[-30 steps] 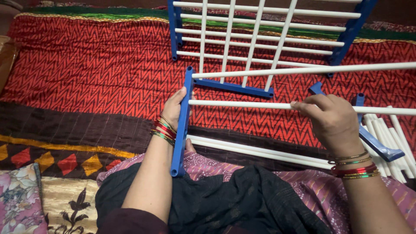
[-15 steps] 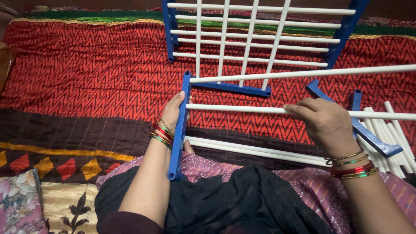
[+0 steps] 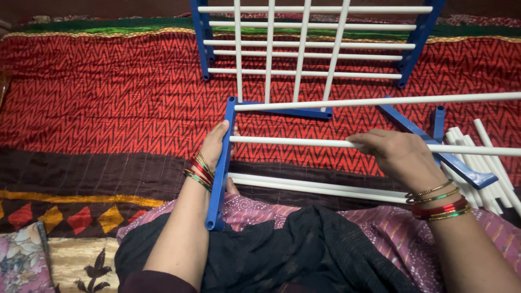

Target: The person assembles a plastic pipe rack on a bed, inserting white tubes into blue plastic end frames to build horizontal rows, then standing the frame upright and attaching vertical tubes and a top blue rail, pressing each tube into its sockets by hand.

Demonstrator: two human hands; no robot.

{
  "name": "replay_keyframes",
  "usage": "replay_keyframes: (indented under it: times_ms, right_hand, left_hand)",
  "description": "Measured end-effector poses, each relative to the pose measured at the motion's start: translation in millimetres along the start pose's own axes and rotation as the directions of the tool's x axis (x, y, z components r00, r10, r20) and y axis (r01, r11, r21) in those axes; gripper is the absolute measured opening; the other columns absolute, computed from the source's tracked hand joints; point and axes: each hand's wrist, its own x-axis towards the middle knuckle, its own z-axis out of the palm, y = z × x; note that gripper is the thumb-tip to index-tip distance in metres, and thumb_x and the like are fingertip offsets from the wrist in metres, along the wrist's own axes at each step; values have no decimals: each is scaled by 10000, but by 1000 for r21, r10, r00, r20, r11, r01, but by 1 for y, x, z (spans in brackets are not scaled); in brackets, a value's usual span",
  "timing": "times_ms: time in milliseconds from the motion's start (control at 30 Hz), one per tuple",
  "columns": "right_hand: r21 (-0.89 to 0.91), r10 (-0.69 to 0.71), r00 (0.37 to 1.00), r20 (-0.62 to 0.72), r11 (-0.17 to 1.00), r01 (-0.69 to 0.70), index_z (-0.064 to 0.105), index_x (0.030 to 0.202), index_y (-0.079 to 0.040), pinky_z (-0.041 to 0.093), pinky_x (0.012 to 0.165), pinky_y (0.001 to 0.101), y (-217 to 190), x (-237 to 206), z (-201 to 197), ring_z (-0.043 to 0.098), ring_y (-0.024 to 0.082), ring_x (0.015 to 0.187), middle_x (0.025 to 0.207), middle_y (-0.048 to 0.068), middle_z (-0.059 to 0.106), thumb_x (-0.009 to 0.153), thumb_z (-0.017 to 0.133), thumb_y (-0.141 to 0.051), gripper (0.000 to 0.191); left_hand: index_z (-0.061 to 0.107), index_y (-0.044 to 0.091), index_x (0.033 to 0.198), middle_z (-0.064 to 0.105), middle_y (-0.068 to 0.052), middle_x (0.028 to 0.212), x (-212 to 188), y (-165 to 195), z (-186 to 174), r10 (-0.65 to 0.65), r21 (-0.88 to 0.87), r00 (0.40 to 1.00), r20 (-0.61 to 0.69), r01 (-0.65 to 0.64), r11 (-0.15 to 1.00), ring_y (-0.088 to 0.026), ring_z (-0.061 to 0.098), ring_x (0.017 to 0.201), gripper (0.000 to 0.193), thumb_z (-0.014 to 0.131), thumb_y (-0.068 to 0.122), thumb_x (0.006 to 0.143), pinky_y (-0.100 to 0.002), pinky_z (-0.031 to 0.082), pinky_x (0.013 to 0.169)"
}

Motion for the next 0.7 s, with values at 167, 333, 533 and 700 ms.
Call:
replay_keyframes:
  times_ms: [167, 333, 533, 700]
  right_hand:
    - [-215, -74, 997, -38, 974, 65, 707, 961, -154, 517, 544, 404, -11, 2, 14, 681, 251, 685, 790, 41, 664, 870, 712, -261, 141]
    - [-308, -187, 966, -180, 943, 125, 657, 923, -118, 491, 570, 400, -19, 3, 20, 647, 243, 679, 741, 40, 583, 927, 707, -305, 194]
    - [-296, -110, 985, -134, 953, 66, 678, 900, -142, 486, 529, 399, -17, 2, 20, 652, 252, 634, 729, 37, 611, 912, 699, -336, 196]
    - [-267, 46, 999, 16, 963, -40, 702, 924, -169, 508, 532, 424, -5, -1, 26, 702, 273, 693, 802, 32, 716, 939, 645, -374, 214]
  left_hand:
    - [641, 82, 1065, 639, -16, 845, 1, 1, -2, -25, 16, 999, -26, 25, 1000, -127, 563, 594, 396, 495, 450, 1046, -265, 482, 487]
    - [618, 80, 1039, 606, -32, 828, 5, -3, -3, 1, -85, 1000, 29, 1, 996, -123, 548, 597, 374, 483, 428, 1065, -271, 468, 484]
    - [560, 123, 989, 547, 2, 744, 2, -4, 4, -58, -152, 994, 98, 73, 986, -101, 442, 499, 317, 487, 423, 1066, -251, 389, 414]
    - [562, 126, 1020, 521, 3, 705, -3, -2, 11, -83, -98, 994, 64, 89, 991, -104, 457, 507, 279, 490, 394, 1051, -254, 401, 415]
